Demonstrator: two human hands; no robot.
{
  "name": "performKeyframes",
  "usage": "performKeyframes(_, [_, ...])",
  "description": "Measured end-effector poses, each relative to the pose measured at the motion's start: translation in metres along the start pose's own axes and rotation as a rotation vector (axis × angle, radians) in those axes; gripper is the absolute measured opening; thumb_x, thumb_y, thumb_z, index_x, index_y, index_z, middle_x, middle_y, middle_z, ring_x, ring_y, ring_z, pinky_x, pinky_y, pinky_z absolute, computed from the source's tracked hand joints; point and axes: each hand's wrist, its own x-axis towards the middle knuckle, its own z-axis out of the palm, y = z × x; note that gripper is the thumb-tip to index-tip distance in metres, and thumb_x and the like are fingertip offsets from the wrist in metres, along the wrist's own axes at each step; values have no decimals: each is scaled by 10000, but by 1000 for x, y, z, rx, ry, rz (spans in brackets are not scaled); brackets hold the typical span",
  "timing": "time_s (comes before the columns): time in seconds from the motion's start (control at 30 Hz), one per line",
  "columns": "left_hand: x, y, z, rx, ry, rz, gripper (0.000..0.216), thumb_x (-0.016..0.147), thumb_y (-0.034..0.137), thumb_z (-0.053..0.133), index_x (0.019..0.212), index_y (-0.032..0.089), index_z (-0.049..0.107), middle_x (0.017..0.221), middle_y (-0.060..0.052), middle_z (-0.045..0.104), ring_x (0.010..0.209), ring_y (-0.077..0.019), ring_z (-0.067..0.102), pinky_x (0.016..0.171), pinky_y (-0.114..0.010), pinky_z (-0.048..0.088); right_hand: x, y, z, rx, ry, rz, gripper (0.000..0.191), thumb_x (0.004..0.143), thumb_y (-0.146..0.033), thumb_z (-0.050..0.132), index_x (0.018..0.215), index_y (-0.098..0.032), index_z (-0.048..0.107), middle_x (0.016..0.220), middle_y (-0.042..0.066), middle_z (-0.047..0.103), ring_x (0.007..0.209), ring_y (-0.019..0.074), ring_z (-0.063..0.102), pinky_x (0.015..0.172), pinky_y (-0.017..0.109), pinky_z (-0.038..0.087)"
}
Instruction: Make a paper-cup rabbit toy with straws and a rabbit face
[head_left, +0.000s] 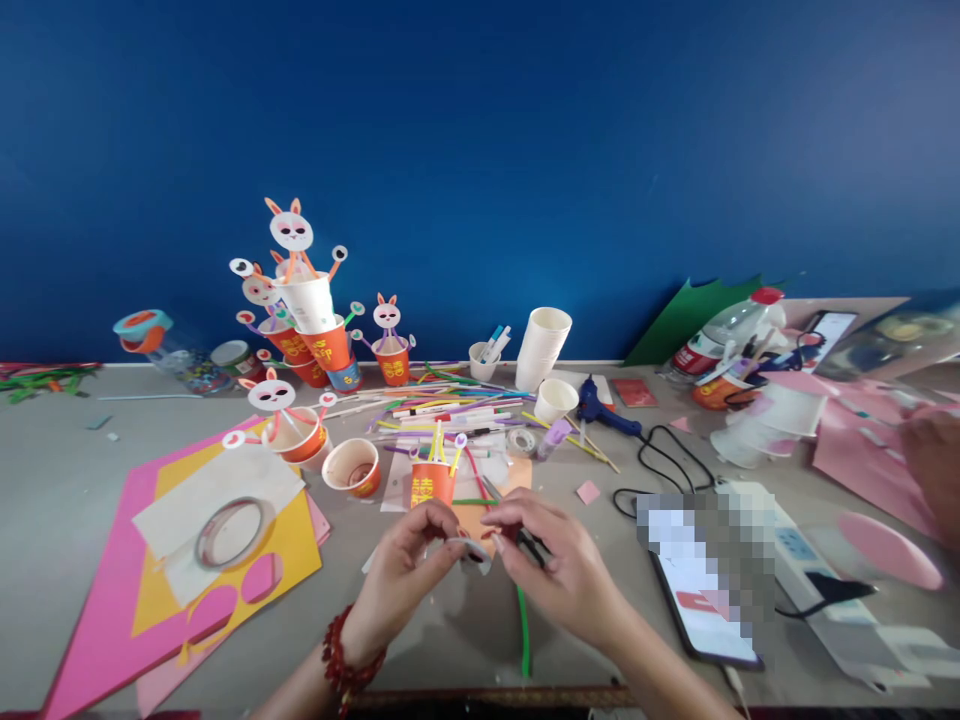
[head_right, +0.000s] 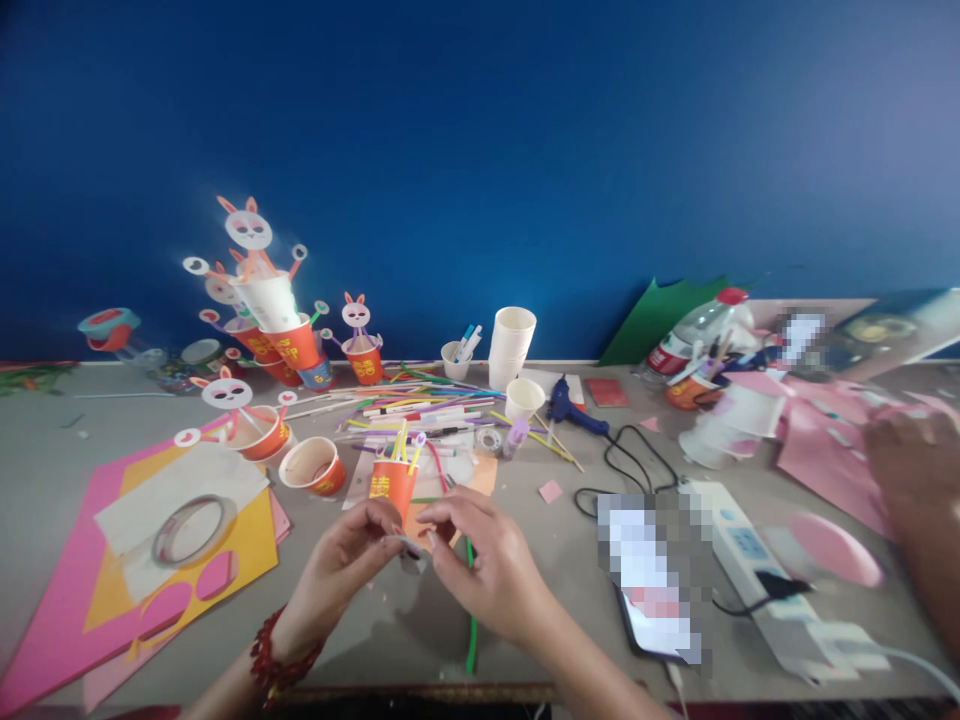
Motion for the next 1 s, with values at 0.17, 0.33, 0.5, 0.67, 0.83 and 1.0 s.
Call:
performKeyframes(0.17, [0, 1, 4, -134, 2, -101, 144, 852, 272, 702, 848, 186, 586, 788, -6, 659, 747, -131, 631, 686, -228, 480, 2, -1, 2, 13, -31, 48, 193, 877, -137, 525, 1020, -209, 633, 842, 29, 650, 737, 145, 627, 685, 251, 499])
performKeyframes(0.33, [1, 3, 5, -152, 28, -131, 157, 837, 278, 719, 839, 183, 594, 775, 3, 664, 735, -122, 636, 670, -214, 480, 3, 1, 2, 26, -42, 57, 220, 859, -119, 511, 1025, -197, 634, 823, 26, 648, 721, 144, 622, 686, 256, 493])
performKeyframes(0.5, [1, 4, 6, -136, 19, -119, 162, 836, 284, 719, 837, 181, 594, 767, 0, 667, 741, -128, 640, 674, -220, 479, 4, 1, 3, 37, -52, 67, 214, 858, -121, 521, 1027, -193, 629, 823, 22, 647, 724, 143, 625, 689, 253, 488])
performKeyframes(0.67, [1, 4, 6, -140, 25, -117, 160, 841, 285, 712, 838, 180, 591, 768, -5, 680, 730, -125, 630, 669, -218, 476, 5, 3, 3, 51, -64, 75, 222, 854, -122, 536, 1041, -206, 622, 836, 15, 649, 734, 141, 629, 696, 248, 488])
performKeyframes(0.83, [2, 3, 6, -146, 34, -126, 165, 833, 282, 721, 834, 176, 594, 761, -5, 674, 724, -122, 622, 664, -214, 473, 5, 5, 4, 65, -65, 78, 227, 854, -122, 540, 1048, -211, 618, 849, 15, 655, 740, 140, 630, 694, 243, 489])
performKeyframes(1.0, [2, 2, 5, -145, 49, -131, 173, 826, 288, 728, 829, 174, 598, 757, -2, 664, 712, -115, 611, 662, -210, 467, 5, 6, 5, 81, -63, 96, 220, 857, -129, 547, 1045, -215, 622, 826, 7, 650, 732, 140, 629, 686, 240, 488])
